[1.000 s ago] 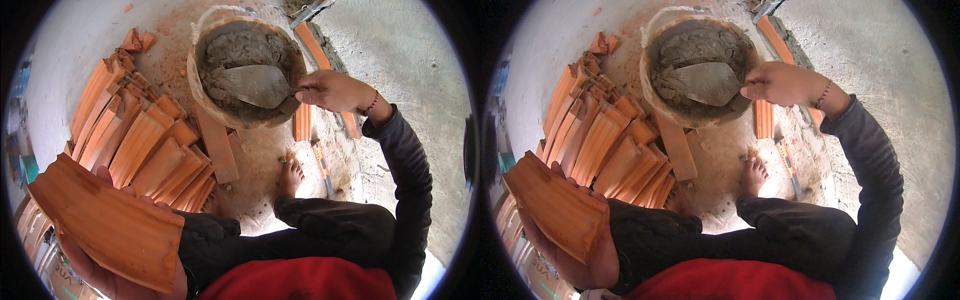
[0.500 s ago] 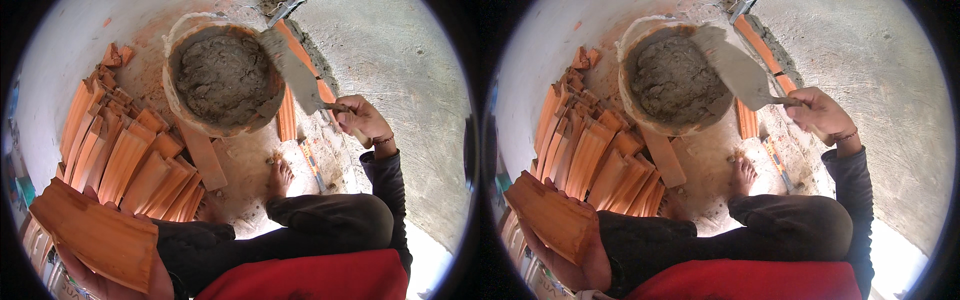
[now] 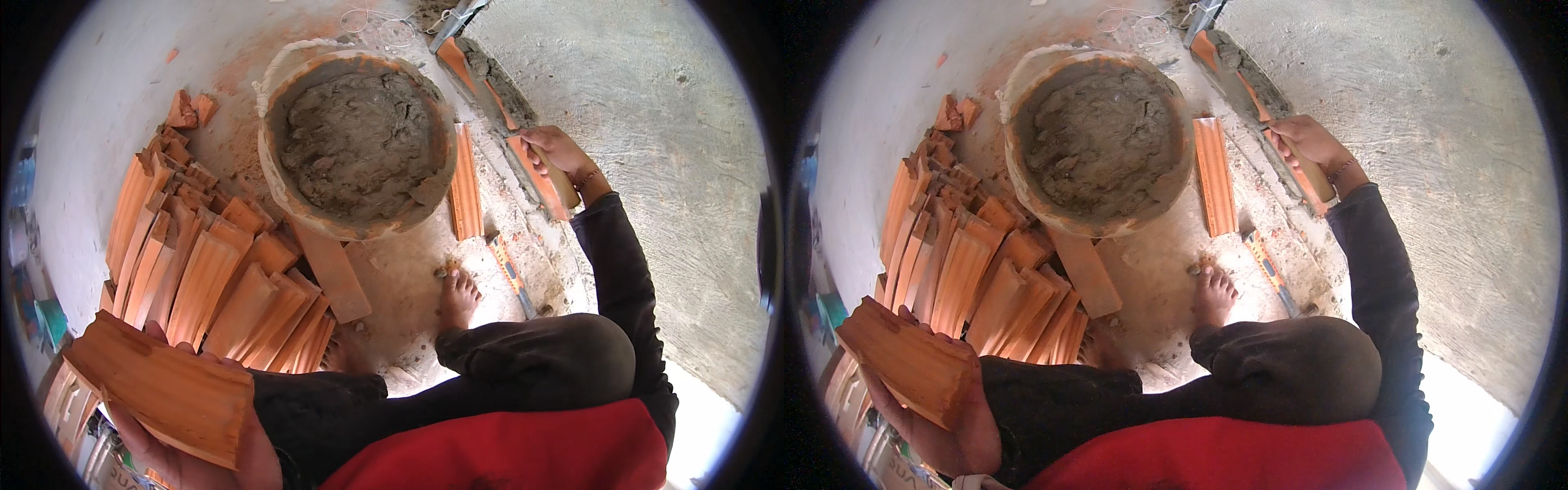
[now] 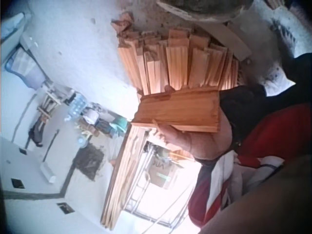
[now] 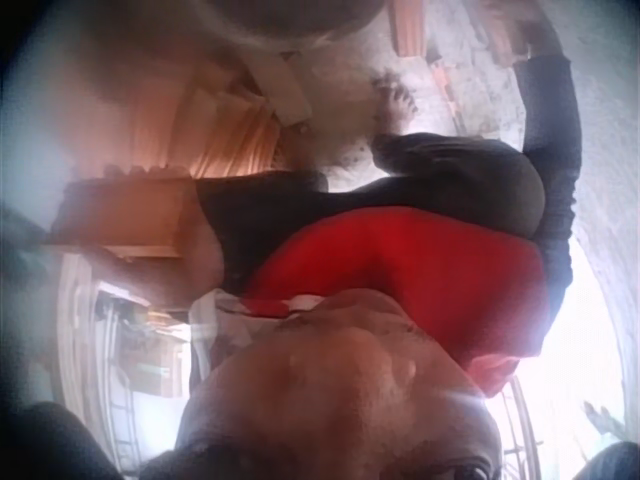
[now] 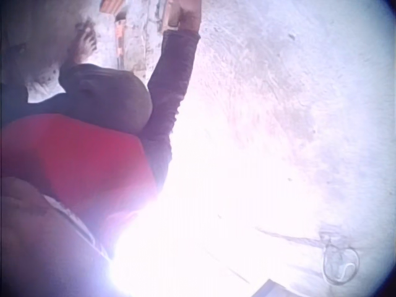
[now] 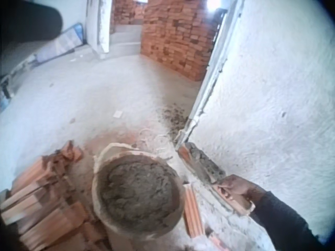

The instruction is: The person uses a grinder to cut tiles, applies mortar to the tiles with a trowel, and presses the tiles onto a wall.

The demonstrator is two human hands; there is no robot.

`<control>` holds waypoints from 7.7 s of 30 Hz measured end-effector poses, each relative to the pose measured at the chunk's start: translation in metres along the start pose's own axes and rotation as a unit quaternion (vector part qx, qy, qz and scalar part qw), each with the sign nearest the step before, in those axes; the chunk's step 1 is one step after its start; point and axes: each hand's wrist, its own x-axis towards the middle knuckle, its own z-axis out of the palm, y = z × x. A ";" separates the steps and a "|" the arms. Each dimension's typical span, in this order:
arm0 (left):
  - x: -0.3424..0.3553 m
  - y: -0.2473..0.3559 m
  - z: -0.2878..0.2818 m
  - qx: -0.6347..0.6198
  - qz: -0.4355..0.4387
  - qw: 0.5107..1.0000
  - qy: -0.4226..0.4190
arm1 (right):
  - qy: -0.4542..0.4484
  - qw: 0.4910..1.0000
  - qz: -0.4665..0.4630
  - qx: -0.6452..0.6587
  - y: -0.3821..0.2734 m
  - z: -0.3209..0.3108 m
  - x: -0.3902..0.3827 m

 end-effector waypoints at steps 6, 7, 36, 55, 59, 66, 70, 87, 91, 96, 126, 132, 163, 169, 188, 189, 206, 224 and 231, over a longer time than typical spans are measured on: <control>-0.005 -0.001 0.007 -0.013 -0.031 0.999 -0.014 | -0.028 0.987 0.003 0.161 0.019 0.010 0.003; -0.006 -0.001 0.007 -0.011 -0.038 0.999 -0.020 | -0.041 0.982 0.002 0.185 0.026 0.010 0.003; 0.001 -0.004 0.009 0.001 -0.045 0.999 -0.004 | -0.015 0.997 -0.044 -0.059 -0.034 -0.006 0.011; -0.004 -0.005 0.015 0.009 -0.053 0.998 0.021 | 0.109 0.983 -0.050 -0.137 -0.033 0.035 0.033; -0.004 -0.005 0.012 0.007 -0.060 0.998 -0.015 | 0.098 0.952 -0.085 -0.278 -0.045 0.021 0.045; -0.009 -0.005 0.012 -0.010 -0.041 0.999 -0.005 | 0.094 0.934 -0.075 -0.336 -0.039 0.016 0.026; -0.010 0.000 0.007 0.009 -0.034 0.999 0.016 | 0.106 0.954 -0.041 -0.278 -0.040 0.017 0.005; -0.007 0.000 0.006 0.003 -0.047 0.999 -0.017 | 0.088 0.946 -0.023 -0.311 -0.037 0.015 -0.003; -0.005 0.000 0.003 0.011 -0.038 0.999 0.010 | 0.119 0.972 0.044 -0.197 -0.036 0.032 -0.028; -0.002 -0.001 0.004 0.037 -0.044 0.998 -0.003 | 0.042 0.997 -0.051 -0.036 0.004 0.045 -0.007; -0.005 -0.013 0.022 0.078 -0.035 0.994 0.067 | 0.024 0.985 0.010 0.171 0.088 0.049 0.022; -0.003 -0.010 0.014 0.006 -0.026 0.998 -0.058 | 0.084 0.986 0.009 0.143 0.107 0.050 0.009; -0.004 -0.006 0.001 0.050 -0.041 0.998 -0.025 | 0.038 0.995 -0.031 -0.082 0.050 0.027 -0.008; -0.004 -0.008 0.007 0.061 -0.018 0.998 0.012 | -0.007 0.997 0.067 -0.031 0.035 0.033 -0.020; 0.015 -0.037 0.009 0.128 0.315 0.939 -0.043 | 0.087 0.989 0.032 -0.114 0.041 0.058 0.013; 0.008 -0.026 0.025 0.046 0.213 0.975 -0.035 | 0.101 0.983 0.017 -0.153 0.040 0.061 0.007; -0.003 -0.010 0.004 0.030 -0.085 0.996 -0.001 | 0.005 0.996 0.066 -0.065 0.028 -0.020 -0.084; -0.019 0.008 -0.021 -0.013 -0.036 0.996 -0.086 | 0.162 0.535 -0.409 -0.721 -0.151 0.136 -0.092; -0.019 0.011 -0.025 -0.009 -0.051 0.994 -0.093 | 0.074 0.603 -0.329 -0.723 -0.156 0.153 -0.108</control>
